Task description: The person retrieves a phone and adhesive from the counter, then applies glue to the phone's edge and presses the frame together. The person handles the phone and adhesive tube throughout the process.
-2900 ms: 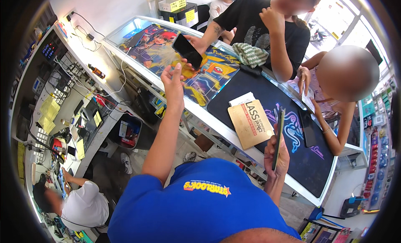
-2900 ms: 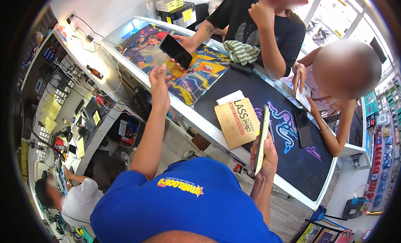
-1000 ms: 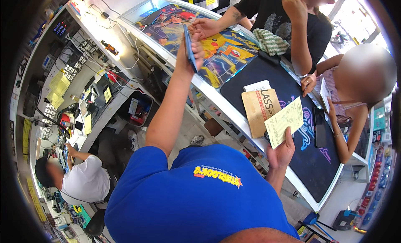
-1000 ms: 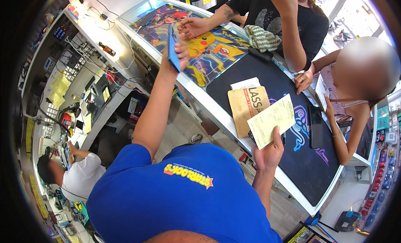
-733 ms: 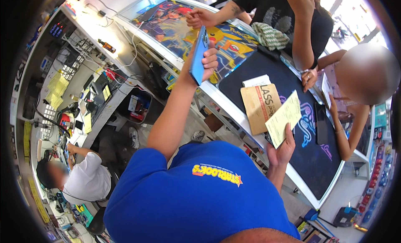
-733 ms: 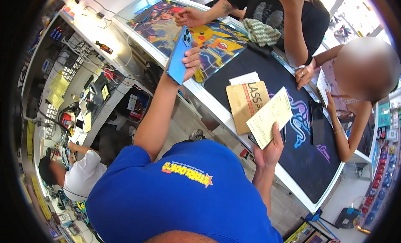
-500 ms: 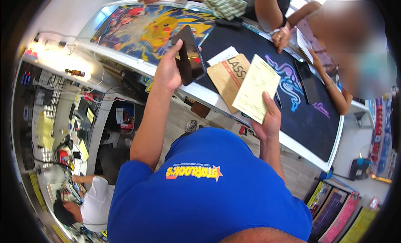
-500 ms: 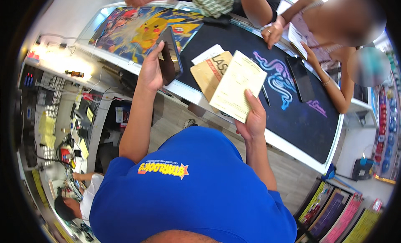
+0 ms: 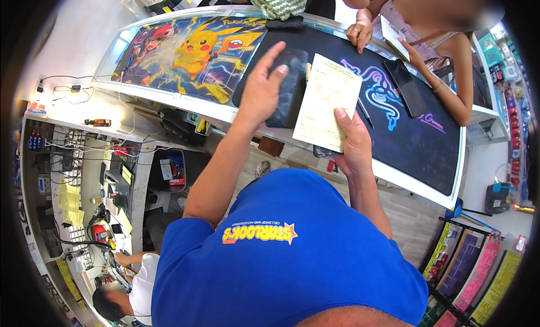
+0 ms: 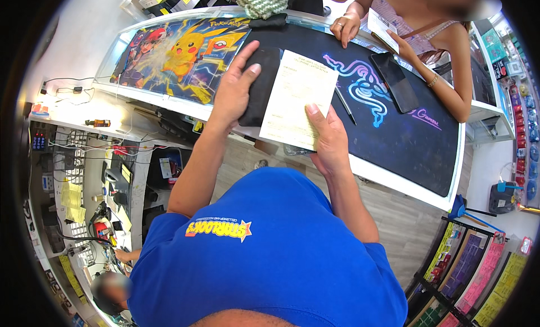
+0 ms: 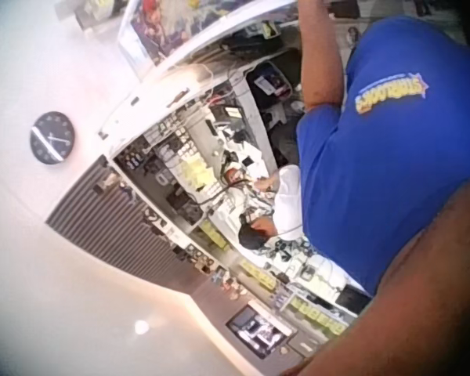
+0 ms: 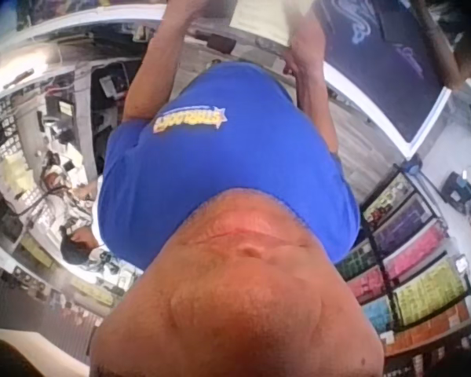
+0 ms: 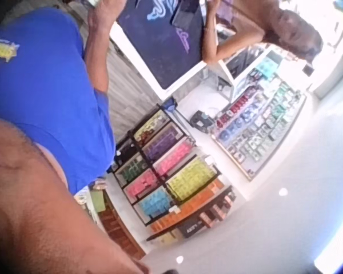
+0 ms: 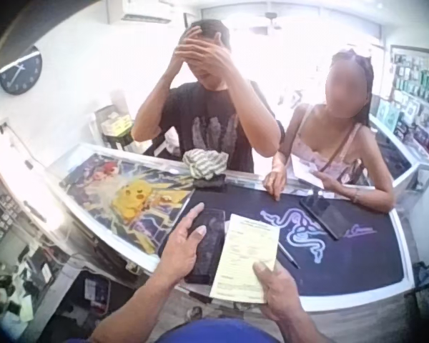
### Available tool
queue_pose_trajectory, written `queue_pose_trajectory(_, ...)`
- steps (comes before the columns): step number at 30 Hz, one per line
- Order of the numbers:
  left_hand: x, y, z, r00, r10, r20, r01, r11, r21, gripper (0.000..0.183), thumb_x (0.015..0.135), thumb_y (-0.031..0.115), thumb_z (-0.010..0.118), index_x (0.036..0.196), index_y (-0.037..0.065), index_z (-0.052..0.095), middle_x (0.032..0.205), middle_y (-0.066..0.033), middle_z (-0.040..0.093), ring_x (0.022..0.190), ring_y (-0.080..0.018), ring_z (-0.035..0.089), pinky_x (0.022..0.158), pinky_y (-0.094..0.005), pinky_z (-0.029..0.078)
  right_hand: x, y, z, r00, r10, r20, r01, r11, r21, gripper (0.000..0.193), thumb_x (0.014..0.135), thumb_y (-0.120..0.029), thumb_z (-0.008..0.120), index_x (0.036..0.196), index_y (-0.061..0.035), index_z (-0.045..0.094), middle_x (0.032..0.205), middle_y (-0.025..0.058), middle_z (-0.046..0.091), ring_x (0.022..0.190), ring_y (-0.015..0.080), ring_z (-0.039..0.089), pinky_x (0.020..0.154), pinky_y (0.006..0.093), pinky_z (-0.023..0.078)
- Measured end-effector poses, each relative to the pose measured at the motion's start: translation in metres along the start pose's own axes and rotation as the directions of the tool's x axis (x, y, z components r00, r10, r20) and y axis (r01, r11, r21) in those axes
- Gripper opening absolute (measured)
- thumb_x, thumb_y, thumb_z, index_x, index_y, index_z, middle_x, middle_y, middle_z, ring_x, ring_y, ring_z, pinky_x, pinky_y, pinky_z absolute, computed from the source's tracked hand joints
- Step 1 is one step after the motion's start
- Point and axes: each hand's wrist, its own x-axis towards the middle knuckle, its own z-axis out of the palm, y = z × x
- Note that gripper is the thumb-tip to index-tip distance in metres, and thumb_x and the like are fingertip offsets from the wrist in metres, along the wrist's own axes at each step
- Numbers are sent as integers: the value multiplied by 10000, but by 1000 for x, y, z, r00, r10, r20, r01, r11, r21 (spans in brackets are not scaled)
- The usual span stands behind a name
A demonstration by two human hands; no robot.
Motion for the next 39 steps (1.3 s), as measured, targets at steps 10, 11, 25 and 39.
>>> queue_pose_trajectory(10, 42, -6, -137, 888, -161, -432, 168, 986, -21, 746, 972, 154, 690, 1602, 50, 306, 1290, -165, 634, 918, -198, 716, 739, -319, 616, 9, -13, -8, 995, -19, -100, 24, 998, 53, 525, 1064, -245, 582, 1474, 41, 422, 1372, 172, 604, 1225, 237, 640, 1041, 380, 520)
queue_pose_trajectory(11, 37, -8, -137, 892, -167, -420, 134, 985, -107, 685, 955, 156, 713, 1537, 2, 387, 1221, -142, 675, 915, -183, 720, 730, -310, 610, 10, -15, 0, 996, -29, -87, 32, 999, 37, 524, 1066, -237, 575, 1480, 41, 414, 1383, 175, 596, 1239, 240, 631, 1049, 384, 515)
queue_pose_trajectory(25, -123, 5, -53, 888, -251, -386, -60, 767, -639, 542, 1087, 407, 543, 1446, 10, 465, 1329, -120, 625, 1214, -163, 608, 1033, -312, 485, 18, 59, 111, 936, 119, 332, 55, 880, -472, 473, 1076, -172, 577, 1496, -5, 439, 1371, 123, 612, 1217, 176, 602, 1042, 325, 469)
queue_pose_trajectory(39, -269, -58, -200, 789, -198, -581, -88, 901, -426, 589, 1095, 319, 545, 1540, 10, 312, 1424, -147, 563, 1315, -200, 530, 1110, -361, 435, -5, 223, 219, 620, 685, 383, -323, 668, -671, 454, 1101, -189, 516, 1506, -4, 430, 1394, 142, 602, 1230, 226, 624, 1019, 367, 515)
